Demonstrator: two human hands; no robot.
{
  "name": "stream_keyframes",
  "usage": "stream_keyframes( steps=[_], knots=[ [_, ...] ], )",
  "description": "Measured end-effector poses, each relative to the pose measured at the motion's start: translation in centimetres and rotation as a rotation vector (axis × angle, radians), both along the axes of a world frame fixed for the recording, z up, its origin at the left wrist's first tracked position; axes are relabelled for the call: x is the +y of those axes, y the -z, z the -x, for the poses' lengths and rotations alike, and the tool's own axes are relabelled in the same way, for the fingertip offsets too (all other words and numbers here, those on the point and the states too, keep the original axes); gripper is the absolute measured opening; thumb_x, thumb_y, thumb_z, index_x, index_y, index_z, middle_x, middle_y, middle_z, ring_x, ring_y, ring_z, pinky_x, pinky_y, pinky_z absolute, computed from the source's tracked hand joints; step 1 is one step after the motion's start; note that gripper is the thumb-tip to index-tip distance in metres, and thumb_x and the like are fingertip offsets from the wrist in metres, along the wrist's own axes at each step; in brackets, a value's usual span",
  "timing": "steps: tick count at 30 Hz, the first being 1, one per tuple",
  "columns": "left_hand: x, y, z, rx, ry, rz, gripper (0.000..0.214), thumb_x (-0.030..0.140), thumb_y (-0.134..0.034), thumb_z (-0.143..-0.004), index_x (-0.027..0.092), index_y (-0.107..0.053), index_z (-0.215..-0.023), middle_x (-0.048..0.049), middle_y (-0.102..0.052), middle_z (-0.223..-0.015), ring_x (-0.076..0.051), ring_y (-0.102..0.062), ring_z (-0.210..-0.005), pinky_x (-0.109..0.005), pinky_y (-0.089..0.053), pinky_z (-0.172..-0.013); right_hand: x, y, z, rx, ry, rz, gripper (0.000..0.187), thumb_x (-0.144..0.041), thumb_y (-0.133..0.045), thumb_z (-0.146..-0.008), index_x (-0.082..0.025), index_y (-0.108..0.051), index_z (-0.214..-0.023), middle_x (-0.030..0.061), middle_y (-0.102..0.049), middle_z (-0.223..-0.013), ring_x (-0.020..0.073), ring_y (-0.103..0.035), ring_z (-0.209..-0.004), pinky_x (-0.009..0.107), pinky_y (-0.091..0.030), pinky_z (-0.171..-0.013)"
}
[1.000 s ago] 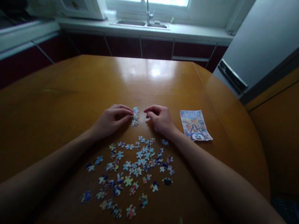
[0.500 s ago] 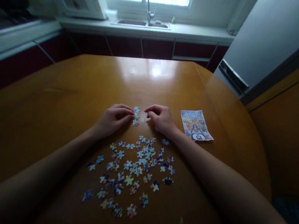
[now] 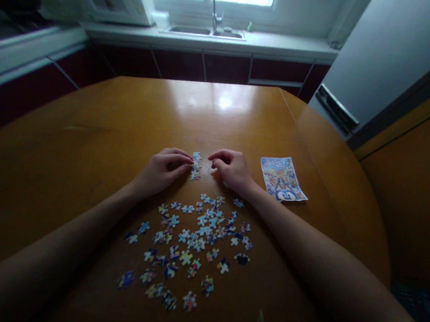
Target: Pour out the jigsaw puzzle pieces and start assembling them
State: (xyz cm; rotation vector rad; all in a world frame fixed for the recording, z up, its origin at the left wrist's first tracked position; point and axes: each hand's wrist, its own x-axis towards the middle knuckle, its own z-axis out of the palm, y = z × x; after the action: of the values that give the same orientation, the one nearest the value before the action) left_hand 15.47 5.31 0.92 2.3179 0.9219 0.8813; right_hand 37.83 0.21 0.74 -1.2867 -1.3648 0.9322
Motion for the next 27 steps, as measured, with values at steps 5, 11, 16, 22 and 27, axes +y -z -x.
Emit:
stream_keyframes(
  steps=[5, 11, 16, 22, 27],
  knots=[
    [0.02, 0.1, 0.01, 0.008, -0.003, 0.004, 0.014, 0.028, -0.065, -0.09, 0.02, -0.077, -0.093, -0.0077, -0.073, -0.1, -0.024, -0.064, -0.099, -0.042, -0.05, -0.093, 0.07, 0.16, -0.09, 0.007, -0.004, -0.008, 0.016, -0.02, -0.059, -0.074, -0.018, -0.073, -0.082, 0.0033, -0.069, -0.072, 0.0159, -0.062, -0.068, 0.031, -0.048, -0.065],
    [0.09, 0.15, 0.02, 0.011, -0.004, 0.007, 0.014, 0.028, -0.065, -0.089, 0.02, -0.077, -0.093, -0.008, -0.073, -0.101, -0.024, -0.064, -0.1, -0.043, -0.05, -0.094, 0.16, 0.22, -0.11, -0.001, -0.008, -0.008, 0.015, -0.02, -0.059, -0.075, -0.02, -0.073, -0.081, 0.0029, -0.07, -0.073, 0.016, -0.062, -0.068, 0.031, -0.049, -0.066],
    [0.02, 0.02, 0.01, 0.021, -0.002, 0.007, 0.015, 0.028, -0.065, -0.09, 0.021, -0.077, -0.094, -0.0075, -0.073, -0.102, -0.024, -0.064, -0.1, -0.043, -0.05, -0.095, 0.08, 0.01, -0.07, -0.017, -0.008, -0.017, 0.015, -0.019, -0.059, -0.075, -0.019, -0.073, -0.082, 0.003, -0.07, -0.073, 0.0164, -0.062, -0.069, 0.032, -0.049, -0.068],
    [0.05, 0.08, 0.07, 0.021, -0.003, 0.003, 0.015, 0.028, -0.064, -0.09, 0.021, -0.077, -0.095, -0.0075, -0.073, -0.103, -0.023, -0.064, -0.1, -0.044, -0.05, -0.095, -0.05, -0.2, -0.02, 0.008, -0.006, -0.015, 0.015, -0.018, -0.059, -0.074, -0.019, -0.072, -0.08, 0.0026, -0.069, -0.071, 0.0162, -0.062, -0.067, 0.032, -0.048, -0.065],
    [0.06, 0.24, 0.13, 0.024, -0.004, 0.002, 0.015, 0.029, -0.064, -0.09, 0.023, -0.077, -0.096, -0.007, -0.073, -0.103, -0.023, -0.064, -0.101, -0.044, -0.05, -0.096, -0.23, -0.42, 0.06, 0.012, 0.0, 0.02, 0.015, -0.018, -0.059, -0.074, -0.02, -0.072, -0.08, 0.0022, -0.069, -0.071, 0.0161, -0.061, -0.068, 0.031, -0.048, -0.066]
  ],
)
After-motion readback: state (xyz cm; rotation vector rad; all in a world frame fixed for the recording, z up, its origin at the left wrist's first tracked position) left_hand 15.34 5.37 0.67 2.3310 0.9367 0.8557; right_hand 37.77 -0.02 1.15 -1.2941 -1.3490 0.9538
